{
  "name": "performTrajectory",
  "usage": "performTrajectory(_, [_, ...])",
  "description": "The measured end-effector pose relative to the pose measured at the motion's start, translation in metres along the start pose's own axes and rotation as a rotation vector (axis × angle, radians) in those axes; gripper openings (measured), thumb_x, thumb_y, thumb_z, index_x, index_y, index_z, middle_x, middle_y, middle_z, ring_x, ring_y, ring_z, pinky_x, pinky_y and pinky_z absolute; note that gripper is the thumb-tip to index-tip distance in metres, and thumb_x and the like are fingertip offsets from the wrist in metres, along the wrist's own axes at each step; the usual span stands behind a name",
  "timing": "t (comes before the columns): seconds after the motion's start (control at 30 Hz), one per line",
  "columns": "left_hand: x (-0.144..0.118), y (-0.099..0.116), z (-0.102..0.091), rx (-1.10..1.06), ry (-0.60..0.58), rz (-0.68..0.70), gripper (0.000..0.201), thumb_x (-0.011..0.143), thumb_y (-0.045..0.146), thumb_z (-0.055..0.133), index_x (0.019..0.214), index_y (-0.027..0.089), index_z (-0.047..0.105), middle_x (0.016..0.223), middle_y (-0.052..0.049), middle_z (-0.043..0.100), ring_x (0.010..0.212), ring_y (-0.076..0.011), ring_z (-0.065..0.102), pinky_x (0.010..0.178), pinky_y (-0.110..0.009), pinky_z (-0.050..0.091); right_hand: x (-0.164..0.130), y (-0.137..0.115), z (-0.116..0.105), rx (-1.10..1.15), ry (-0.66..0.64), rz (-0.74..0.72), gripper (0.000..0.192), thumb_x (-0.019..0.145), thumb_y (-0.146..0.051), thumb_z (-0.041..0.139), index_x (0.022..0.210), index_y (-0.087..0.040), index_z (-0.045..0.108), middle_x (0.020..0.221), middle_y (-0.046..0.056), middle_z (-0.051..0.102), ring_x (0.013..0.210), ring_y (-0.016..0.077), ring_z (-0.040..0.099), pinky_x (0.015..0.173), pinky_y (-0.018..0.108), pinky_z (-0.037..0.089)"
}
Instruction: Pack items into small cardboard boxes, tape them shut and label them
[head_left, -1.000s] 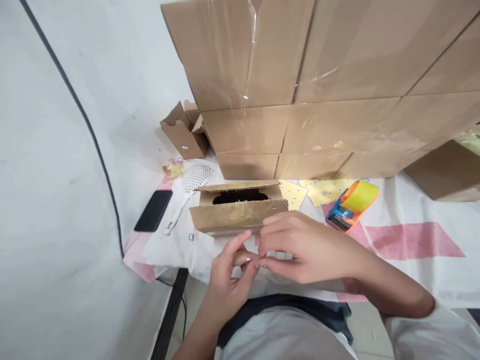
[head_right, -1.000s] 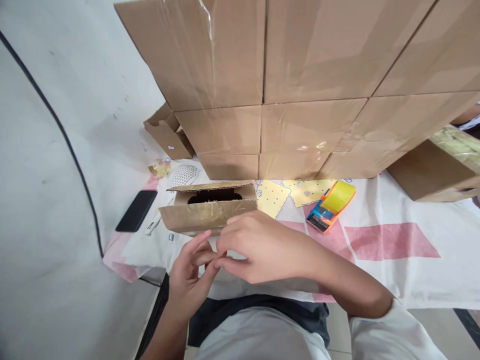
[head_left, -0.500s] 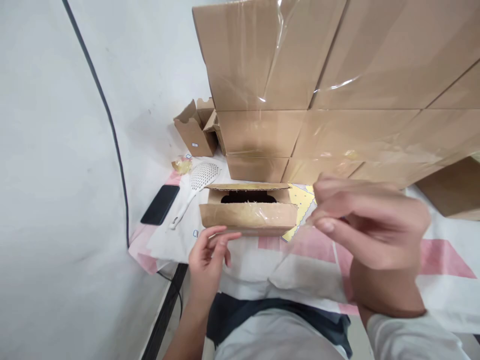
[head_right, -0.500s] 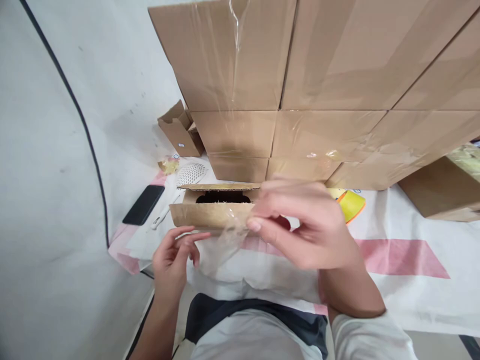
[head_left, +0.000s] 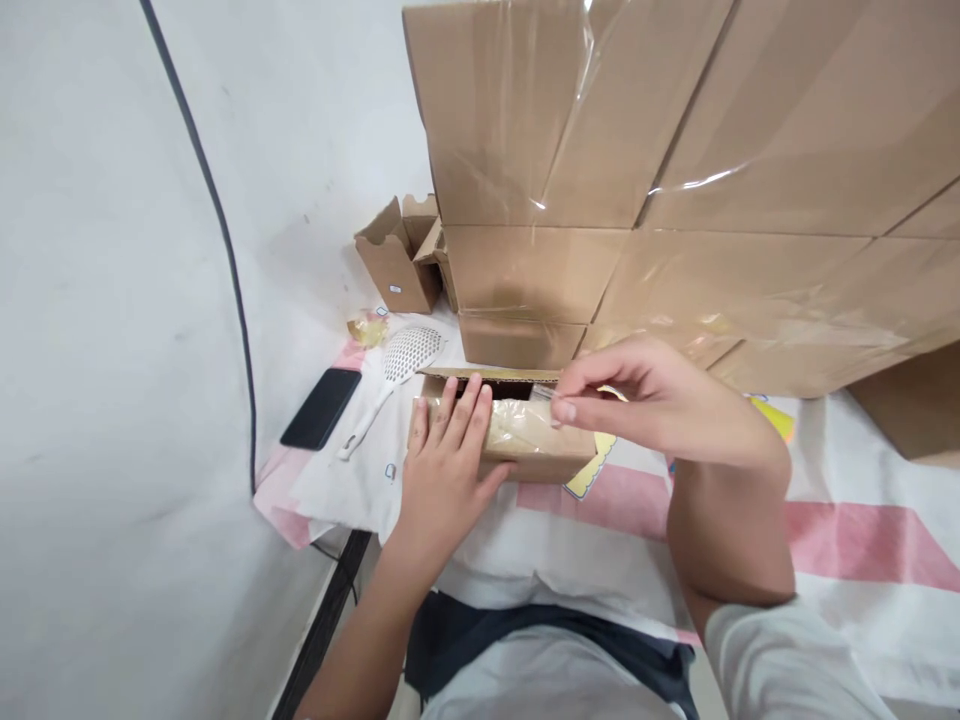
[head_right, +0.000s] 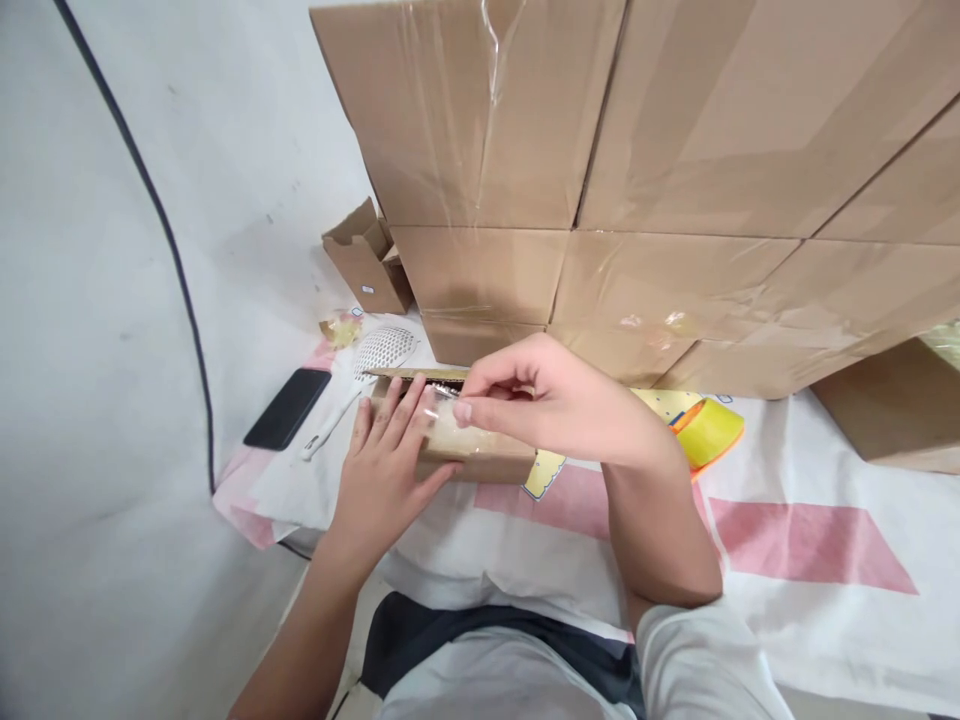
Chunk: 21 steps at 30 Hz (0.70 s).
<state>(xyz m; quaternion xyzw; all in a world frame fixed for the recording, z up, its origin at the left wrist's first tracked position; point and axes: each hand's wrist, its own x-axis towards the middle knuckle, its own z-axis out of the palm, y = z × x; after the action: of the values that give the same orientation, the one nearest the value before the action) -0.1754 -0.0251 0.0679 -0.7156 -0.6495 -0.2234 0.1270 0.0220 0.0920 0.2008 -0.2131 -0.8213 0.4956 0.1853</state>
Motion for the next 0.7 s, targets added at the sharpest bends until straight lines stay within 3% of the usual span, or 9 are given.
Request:
performTrajectory(0.1, [-0.003,0.002,0.003,0.009,0.015,-0.023,0.075,0.094,0.046,0.065,0.157,0.012,0.040,0.154,-0.016,0.054,0.152,-0.0353,0.039,0.129,-0.054,0.015,0.007,0.010,-0.003,0.077,-0.082,0.052,0.033,0.088,-0.046,0.069,0.073,-0.017,0.068,0.064,-0.001,0.054,0.060,0.0110,0.046,0.055,0.026,0.034])
performTrajectory(0.27, [-0.003,0.004,0.005,0.005,-0.011,-0.032,0.069,0.095,0.046,0.063,0.154,0.014,0.046,0.156,-0.012,0.053,0.149,-0.0329,0.044,0.129,-0.050,0.018,0.032,0.045,0.011,-0.276,-0.030,0.204,0.028,0.089,-0.029,0.056,0.063,-0.017,0.056,0.060,-0.004,0.043,0.058,0.0093,0.035,0.055,0.029,0.024])
performTrajectory(0.4, [-0.003,0.006,0.005,0.014,0.016,-0.034,0.069,0.094,0.046,0.065,0.153,0.015,0.046,0.155,-0.011,0.054,0.147,-0.0319,0.048,0.127,-0.049,0.021,0.040,0.056,0.018,-0.431,-0.001,0.209,0.029,0.086,-0.021,0.054,0.059,-0.018,0.047,0.057,-0.004,0.040,0.056,0.0090,0.034,0.056,0.031,0.021])
performTrajectory(0.57, [-0.003,0.008,0.007,0.029,0.044,-0.026,0.071,0.094,0.047,0.064,0.155,0.016,0.044,0.154,-0.013,0.055,0.144,-0.0323,0.051,0.125,-0.048,0.024,0.037,0.051,0.011,-0.340,-0.024,0.163,0.029,0.090,-0.024,0.055,0.062,-0.018,0.049,0.058,-0.005,0.042,0.057,0.0088,0.035,0.056,0.029,0.023])
performTrajectory(0.7, [-0.002,0.007,0.009,0.031,0.051,-0.024,0.070,0.094,0.047,0.064,0.154,0.015,0.046,0.153,-0.013,0.055,0.143,-0.0324,0.052,0.124,-0.047,0.025,0.020,0.031,0.002,-0.081,-0.206,0.013,0.032,0.093,-0.027,0.056,0.063,-0.019,0.047,0.059,-0.006,0.035,0.057,0.0081,0.031,0.054,0.026,0.025])
